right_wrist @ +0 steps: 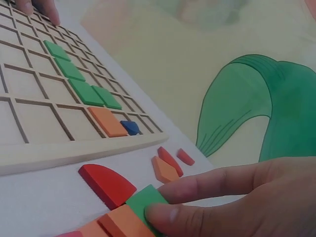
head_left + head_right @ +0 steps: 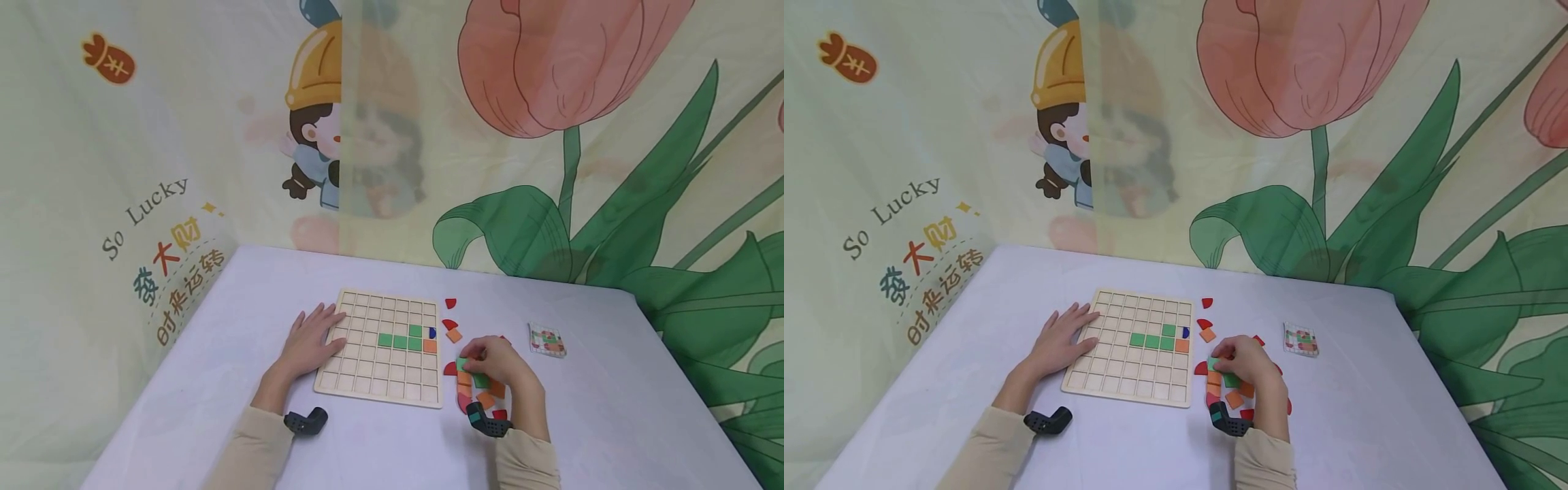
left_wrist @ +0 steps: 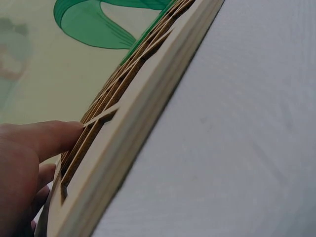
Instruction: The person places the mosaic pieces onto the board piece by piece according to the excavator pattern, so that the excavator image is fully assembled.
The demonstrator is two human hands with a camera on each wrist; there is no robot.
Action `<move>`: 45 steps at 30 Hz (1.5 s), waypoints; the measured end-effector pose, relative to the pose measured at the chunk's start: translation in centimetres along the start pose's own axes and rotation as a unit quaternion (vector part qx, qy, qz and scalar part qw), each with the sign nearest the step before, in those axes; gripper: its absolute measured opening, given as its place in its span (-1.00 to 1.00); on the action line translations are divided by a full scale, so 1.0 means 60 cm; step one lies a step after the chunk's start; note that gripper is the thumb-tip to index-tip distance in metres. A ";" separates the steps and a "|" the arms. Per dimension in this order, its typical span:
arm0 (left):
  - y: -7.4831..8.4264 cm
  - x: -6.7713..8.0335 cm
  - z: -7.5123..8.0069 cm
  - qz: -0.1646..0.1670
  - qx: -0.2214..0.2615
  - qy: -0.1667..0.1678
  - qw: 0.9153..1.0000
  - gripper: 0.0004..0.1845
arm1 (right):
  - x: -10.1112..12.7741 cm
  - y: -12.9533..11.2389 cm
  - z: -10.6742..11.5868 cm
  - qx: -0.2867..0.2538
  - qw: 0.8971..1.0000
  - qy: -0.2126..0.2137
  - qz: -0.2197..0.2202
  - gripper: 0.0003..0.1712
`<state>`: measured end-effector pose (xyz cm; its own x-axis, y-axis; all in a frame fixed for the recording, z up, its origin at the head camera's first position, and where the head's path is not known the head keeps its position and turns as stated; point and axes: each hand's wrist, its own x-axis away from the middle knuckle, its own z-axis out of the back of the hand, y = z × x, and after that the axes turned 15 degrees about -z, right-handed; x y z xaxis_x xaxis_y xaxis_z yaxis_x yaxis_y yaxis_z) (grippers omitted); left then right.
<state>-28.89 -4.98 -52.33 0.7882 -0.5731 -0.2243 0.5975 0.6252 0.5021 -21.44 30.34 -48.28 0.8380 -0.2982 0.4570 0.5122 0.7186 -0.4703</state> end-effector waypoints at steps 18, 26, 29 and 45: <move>-0.001 0.001 0.000 -0.004 0.002 0.000 1.000 -0.39 | -0.023 -0.020 -0.022 -0.011 0.998 0.057 -0.006 -0.73; -0.004 0.003 -0.002 -0.018 0.011 0.030 0.999 -0.39 | -0.030 -0.035 -0.038 -0.051 0.993 0.106 -0.007 -0.78; -0.003 0.003 -0.003 -0.016 0.011 0.028 0.999 -0.39 | -0.023 -0.051 -0.045 -0.089 0.986 0.139 0.000 -0.79; 0.004 0.000 0.001 0.003 0.010 0.004 1.000 -0.40 | -0.013 -0.149 -0.111 -0.116 0.953 0.204 0.191 -0.87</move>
<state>-28.75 -4.88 -52.18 0.7933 -0.5650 -0.2267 0.5892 0.6188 0.5196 -25.43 19.95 -49.48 0.9506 -0.2969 -0.0910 0.1435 0.6797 -0.7193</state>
